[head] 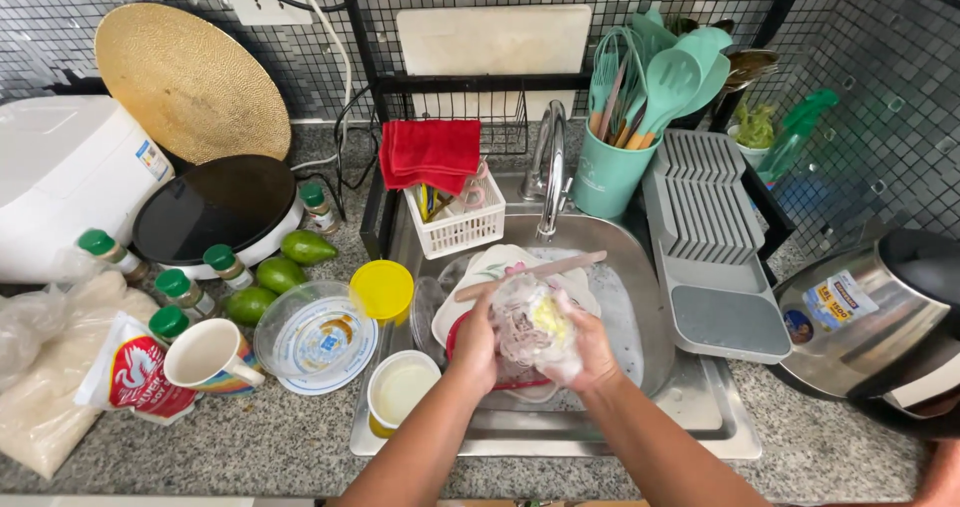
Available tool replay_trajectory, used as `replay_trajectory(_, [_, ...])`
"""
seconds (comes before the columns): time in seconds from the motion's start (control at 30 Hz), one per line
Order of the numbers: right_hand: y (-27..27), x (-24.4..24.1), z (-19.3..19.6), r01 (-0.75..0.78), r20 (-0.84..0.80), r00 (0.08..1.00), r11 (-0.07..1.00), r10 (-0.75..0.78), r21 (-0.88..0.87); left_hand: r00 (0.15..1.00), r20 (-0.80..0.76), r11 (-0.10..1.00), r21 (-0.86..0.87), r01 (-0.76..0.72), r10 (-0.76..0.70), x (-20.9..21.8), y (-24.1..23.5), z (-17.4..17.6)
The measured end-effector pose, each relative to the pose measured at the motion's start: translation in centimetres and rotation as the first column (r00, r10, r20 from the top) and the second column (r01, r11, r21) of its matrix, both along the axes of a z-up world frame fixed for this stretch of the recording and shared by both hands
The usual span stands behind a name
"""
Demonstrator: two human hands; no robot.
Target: The person washes a gray plastic tray and a clear glass bowl in a kitchen sink using a yellow sponge and running water. They scrub the items thoroughly, rinse them under the faucet, and place the tray on a drying rack.
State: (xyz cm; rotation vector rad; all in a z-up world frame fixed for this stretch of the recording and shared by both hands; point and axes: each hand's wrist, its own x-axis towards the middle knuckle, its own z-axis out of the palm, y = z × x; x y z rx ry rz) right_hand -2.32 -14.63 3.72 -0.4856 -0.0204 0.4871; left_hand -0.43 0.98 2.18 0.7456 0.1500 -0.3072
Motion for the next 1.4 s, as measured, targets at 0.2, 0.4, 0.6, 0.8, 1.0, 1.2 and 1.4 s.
replay_trajectory(0.2, [-1.9, 2.0, -2.0, 0.017, 0.035, 0.999, 0.992, -0.012, -0.127, 0.954, -0.130, 0.930, -0.292, 0.224, -0.271, -0.3, 0.1, -3.1])
replay_trajectory(0.4, [-4.9, 4.7, -5.2, 0.332, 0.153, 0.922, 0.523, -0.356, -0.785, 0.982, -0.078, 0.933, -0.332, 0.139, -0.174, 0.1, 1.7, -0.6])
replay_trajectory(0.6, [0.3, 0.2, 1.1, 0.653, 0.563, 0.757, 0.374, -0.331, -0.658, 0.985, -0.141, 0.995, -0.016, 0.097, -0.098, 0.7, 0.6, -2.9])
replay_trajectory(0.8, [1.1, 0.4, 0.7, 0.706, 0.706, 0.703, 0.039, 0.085, -0.707, 0.991, 0.041, 0.967, 0.227, 0.118, -0.130, -0.3, 0.5, -1.9])
replay_trajectory(1.0, [0.0, 4.5, -2.1, 0.303, 0.083, 0.939, 0.686, -0.334, -0.661, 0.971, 0.238, 0.997, 0.077, 0.008, -0.027, -1.5, 1.4, 1.2])
replay_trajectory(1.2, [4.3, 2.3, -3.9, 0.113, -0.359, 0.905, 0.942, -0.229, -0.317, 0.888, 0.456, 0.847, 0.445, -0.291, 0.066, 0.6, 1.1, -1.6])
replay_trajectory(1.4, [3.6, 1.1, -4.6, 0.056, -0.135, 0.969, 0.715, -0.208, -0.697, 0.977, 0.196, 0.953, 0.270, -0.140, 0.088, 2.8, 4.3, -2.4])
